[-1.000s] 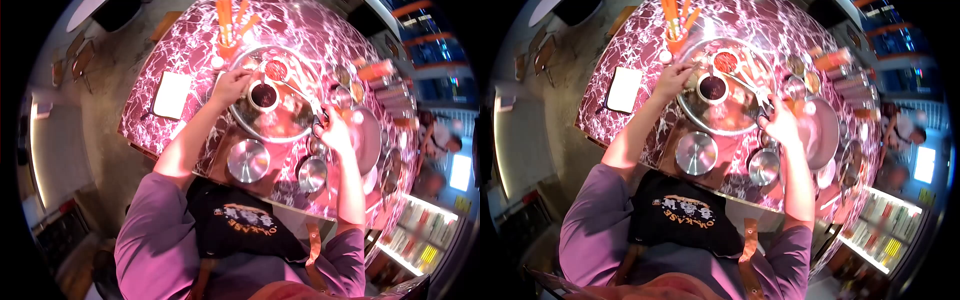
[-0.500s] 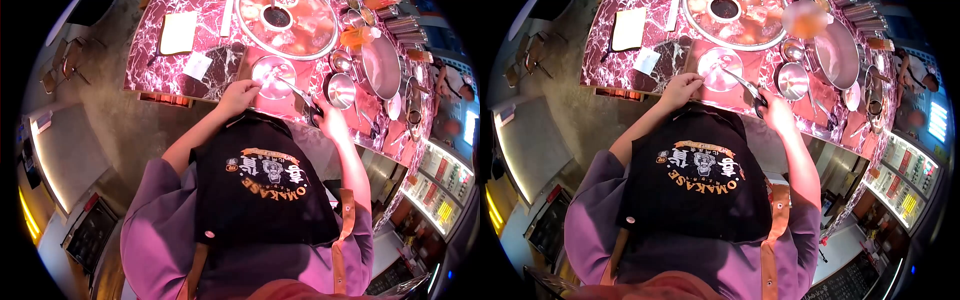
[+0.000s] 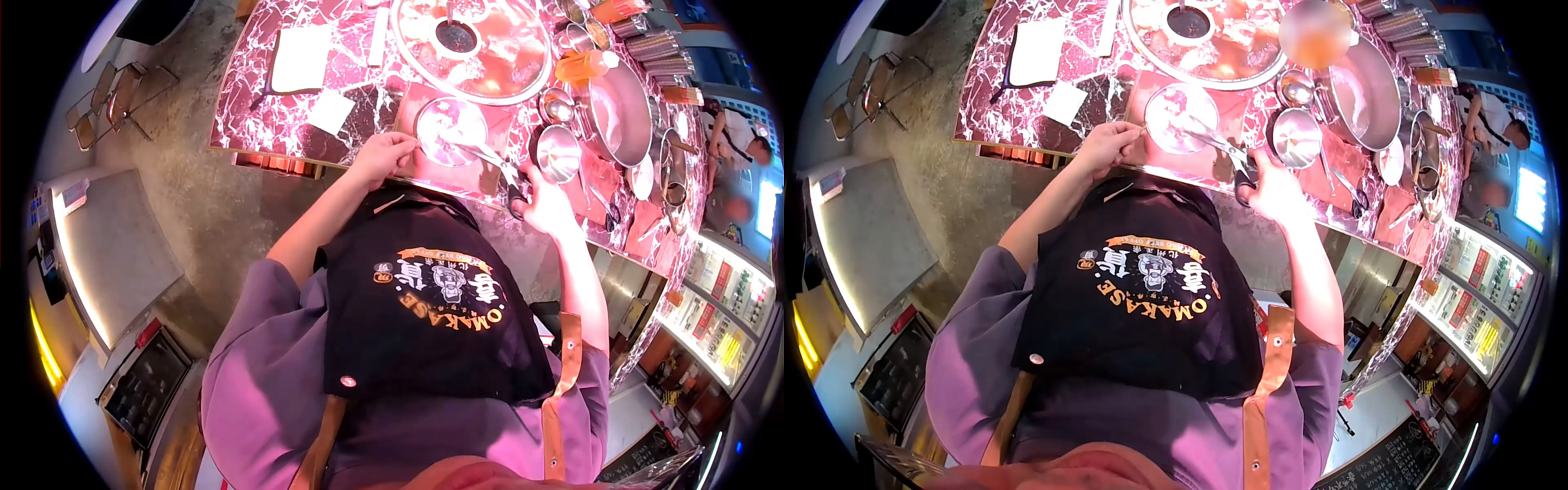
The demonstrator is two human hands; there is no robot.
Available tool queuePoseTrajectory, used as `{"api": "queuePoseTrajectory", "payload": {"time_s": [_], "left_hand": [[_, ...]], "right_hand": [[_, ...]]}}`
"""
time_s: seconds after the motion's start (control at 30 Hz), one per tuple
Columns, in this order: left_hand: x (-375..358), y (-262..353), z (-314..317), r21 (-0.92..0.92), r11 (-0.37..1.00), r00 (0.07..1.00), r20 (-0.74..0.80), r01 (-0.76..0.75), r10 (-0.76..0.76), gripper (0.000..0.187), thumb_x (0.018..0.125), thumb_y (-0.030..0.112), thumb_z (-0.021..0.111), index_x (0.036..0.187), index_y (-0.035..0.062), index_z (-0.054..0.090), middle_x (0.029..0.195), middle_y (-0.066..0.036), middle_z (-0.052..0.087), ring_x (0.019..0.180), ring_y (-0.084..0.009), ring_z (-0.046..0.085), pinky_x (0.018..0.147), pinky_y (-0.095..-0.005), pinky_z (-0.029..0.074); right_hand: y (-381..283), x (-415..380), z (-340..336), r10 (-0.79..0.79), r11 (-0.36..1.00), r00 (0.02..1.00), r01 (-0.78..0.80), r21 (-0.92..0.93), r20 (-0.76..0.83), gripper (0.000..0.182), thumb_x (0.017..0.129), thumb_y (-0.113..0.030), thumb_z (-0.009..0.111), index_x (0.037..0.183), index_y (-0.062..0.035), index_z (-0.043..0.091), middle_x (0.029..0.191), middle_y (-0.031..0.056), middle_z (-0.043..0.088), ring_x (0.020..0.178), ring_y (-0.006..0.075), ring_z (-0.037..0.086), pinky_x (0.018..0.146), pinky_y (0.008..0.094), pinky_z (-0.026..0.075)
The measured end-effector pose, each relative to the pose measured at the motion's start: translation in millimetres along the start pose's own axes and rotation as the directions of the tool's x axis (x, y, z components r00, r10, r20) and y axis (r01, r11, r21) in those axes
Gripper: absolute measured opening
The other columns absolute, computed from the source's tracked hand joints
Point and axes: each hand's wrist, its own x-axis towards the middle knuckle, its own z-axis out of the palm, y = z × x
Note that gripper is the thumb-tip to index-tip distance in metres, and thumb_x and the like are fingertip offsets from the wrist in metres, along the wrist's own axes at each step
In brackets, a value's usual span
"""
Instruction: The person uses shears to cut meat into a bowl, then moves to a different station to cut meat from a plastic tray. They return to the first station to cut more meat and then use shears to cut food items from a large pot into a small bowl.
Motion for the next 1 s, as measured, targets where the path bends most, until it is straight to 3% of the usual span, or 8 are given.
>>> {"api": "queuePoseTrajectory", "payload": {"time_s": [0.1, 0.17, 0.3, 0.33, 0.53, 0.77, 0.93, 1.0], "left_hand": [[8.4, -18.8, -1.5, 0.318, 0.940, 0.987, -0.055, -0.124, 0.149, 0.021, 0.101, 0.018, 0.058, 0.107, 0.0001, 0.068, 0.068, -0.002, 0.059, 0.057, -0.0083, 0.053, 0.051, -0.0229, 0.041], [6.2, -25.4, 0.4, 0.729, 0.525, 0.833, 0.113, -0.440, 0.542, 0.024, 0.098, 0.019, 0.060, 0.107, -0.0017, 0.069, 0.080, -0.011, 0.069, 0.070, -0.0165, 0.064, 0.065, -0.0309, 0.050], [5.8, -23.8, -2.3, 0.737, 0.588, 0.874, 0.007, -0.333, 0.485, 0.023, 0.092, 0.021, 0.062, 0.100, 0.0012, 0.070, 0.088, -0.021, 0.070, 0.083, -0.0371, 0.068, 0.075, -0.0429, 0.052], [5.0, -22.6, -4.1, 0.735, 0.591, 0.873, 0.001, -0.332, 0.489, 0.023, 0.092, 0.021, 0.062, 0.100, 0.0012, 0.070, 0.088, -0.021, 0.070, 0.083, -0.0371, 0.068, 0.075, -0.0429, 0.052], [-3.2, -17.8, -4.3, 0.831, 0.454, 0.874, 0.075, -0.321, 0.480, 0.022, 0.093, 0.023, 0.061, 0.102, 0.0053, 0.071, 0.082, -0.017, 0.070, 0.075, -0.0336, 0.068, 0.068, -0.0418, 0.051], [-9.6, -19.6, 0.2, 0.902, 0.317, 0.872, 0.116, -0.293, 0.476, 0.022, 0.093, 0.025, 0.061, 0.103, 0.0087, 0.072, 0.086, -0.017, 0.071, 0.080, -0.0358, 0.069, 0.069, -0.0447, 0.053], [-15.5, -21.7, 5.9, 0.914, 0.234, 0.811, 0.149, -0.331, 0.565, 0.021, 0.094, 0.026, 0.060, 0.105, 0.0122, 0.071, 0.087, -0.014, 0.071, 0.082, -0.0362, 0.068, 0.068, -0.0470, 0.053], [-16.2, -23.5, 7.9, 0.895, 0.235, 0.784, 0.176, -0.379, 0.595, 0.021, 0.095, 0.025, 0.059, 0.106, 0.0125, 0.071, 0.087, -0.014, 0.071, 0.082, -0.0357, 0.068, 0.068, -0.0465, 0.053]], "right_hand": [[-24.5, 16.2, -7.1, 0.083, 0.996, 0.994, -0.080, -0.036, 0.070, 0.066, 0.076, -0.030, 0.072, 0.134, -0.0093, 0.050, 0.115, 0.0240, 0.066, 0.107, 0.0388, 0.066, 0.093, 0.0469, 0.052], [-23.9, 32.9, 6.7, 0.056, 0.998, 0.996, -0.056, 0.001, 0.064, 0.066, 0.076, -0.029, 0.072, 0.134, -0.0089, 0.050, 0.116, 0.0236, 0.067, 0.107, 0.0388, 0.066, 0.092, 0.0468, 0.052], [-2.6, 24.9, 15.7, -0.014, 0.999, 0.998, 0.016, -0.033, 0.055, 0.051, 0.079, -0.013, 0.067, 0.128, -0.0085, 0.058, 0.098, 0.0250, 0.070, 0.095, 0.0409, 0.069, 0.085, 0.0491, 0.054], [4.7, 11.4, 17.4, -0.090, 0.996, 0.993, 0.090, -0.010, -0.080, 0.044, 0.079, -0.007, 0.064, 0.123, -0.0062, 0.062, 0.093, 0.0253, 0.069, 0.089, 0.0418, 0.069, 0.081, 0.0500, 0.054], [-27.4, -4.9, 3.4, 0.092, 0.987, 0.996, -0.093, -0.129, -0.011, 0.069, 0.075, -0.025, 0.074, 0.137, -0.0105, 0.047, 0.124, 0.0222, 0.061, 0.114, 0.0385, 0.062, 0.094, 0.0493, 0.051], [9.1, -3.5, 30.1, 0.063, 0.995, 0.997, -0.060, 0.084, -0.036, 0.051, 0.078, -0.010, 0.073, 0.127, -0.0076, 0.059, 0.100, 0.0225, 0.071, 0.096, 0.0404, 0.069, 0.085, 0.0473, 0.054], [21.3, -19.6, 17.4, 0.202, 0.969, 0.979, -0.205, 0.141, 0.032, 0.058, 0.080, -0.011, 0.076, 0.133, -0.0082, 0.054, 0.097, 0.0139, 0.072, 0.087, 0.0305, 0.071, 0.079, 0.0385, 0.054], [36.6, -4.1, 37.6, 0.128, 0.586, 0.922, -0.368, 0.722, 0.366, 0.053, 0.086, -0.017, 0.077, 0.132, -0.0090, 0.053, 0.084, 0.0030, 0.064, 0.067, 0.0140, 0.059, 0.061, 0.0272, 0.046]]}}
